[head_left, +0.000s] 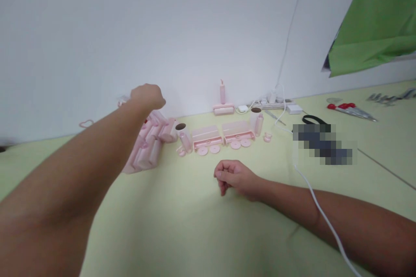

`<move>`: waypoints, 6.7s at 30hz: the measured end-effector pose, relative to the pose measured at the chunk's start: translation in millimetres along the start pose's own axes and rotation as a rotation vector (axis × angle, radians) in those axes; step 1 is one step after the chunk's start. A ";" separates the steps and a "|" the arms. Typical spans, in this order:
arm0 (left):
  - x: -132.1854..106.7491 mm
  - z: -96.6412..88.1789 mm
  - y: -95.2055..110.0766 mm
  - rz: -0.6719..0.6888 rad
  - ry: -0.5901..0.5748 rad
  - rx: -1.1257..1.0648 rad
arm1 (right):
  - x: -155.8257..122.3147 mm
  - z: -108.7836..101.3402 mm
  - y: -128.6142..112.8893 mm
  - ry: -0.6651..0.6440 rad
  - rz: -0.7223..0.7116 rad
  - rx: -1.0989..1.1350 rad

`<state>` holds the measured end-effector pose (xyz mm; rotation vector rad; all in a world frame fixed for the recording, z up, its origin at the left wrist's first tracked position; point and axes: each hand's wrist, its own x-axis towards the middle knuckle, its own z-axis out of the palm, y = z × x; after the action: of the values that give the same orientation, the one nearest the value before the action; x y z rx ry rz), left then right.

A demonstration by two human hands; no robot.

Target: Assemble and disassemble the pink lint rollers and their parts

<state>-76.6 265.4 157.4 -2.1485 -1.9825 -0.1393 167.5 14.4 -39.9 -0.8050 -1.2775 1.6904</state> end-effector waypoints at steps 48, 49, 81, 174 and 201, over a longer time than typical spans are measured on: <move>-292.4 19.8 63.9 0.073 0.197 -1.580 | -20.8 19.4 -9.5 -0.085 -0.019 0.371; -296.8 34.1 70.5 0.014 0.127 -1.611 | -21.4 20.4 -9.7 -0.072 -0.039 0.370; -300.9 96.0 82.1 -0.277 -0.301 -1.895 | -26.1 -81.3 -45.0 0.110 -0.389 -1.795; -268.6 10.8 98.8 0.602 -0.291 -0.856 | -42.4 28.6 8.7 -0.033 -0.499 -0.431; -266.2 65.8 7.2 0.118 -0.230 -0.381 | -36.6 8.4 2.4 0.176 -0.409 -0.847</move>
<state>-97.9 20.4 35.9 -2.6185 -2.0814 -0.2838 175.6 -22.4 -39.8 -1.0394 -1.8940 0.7043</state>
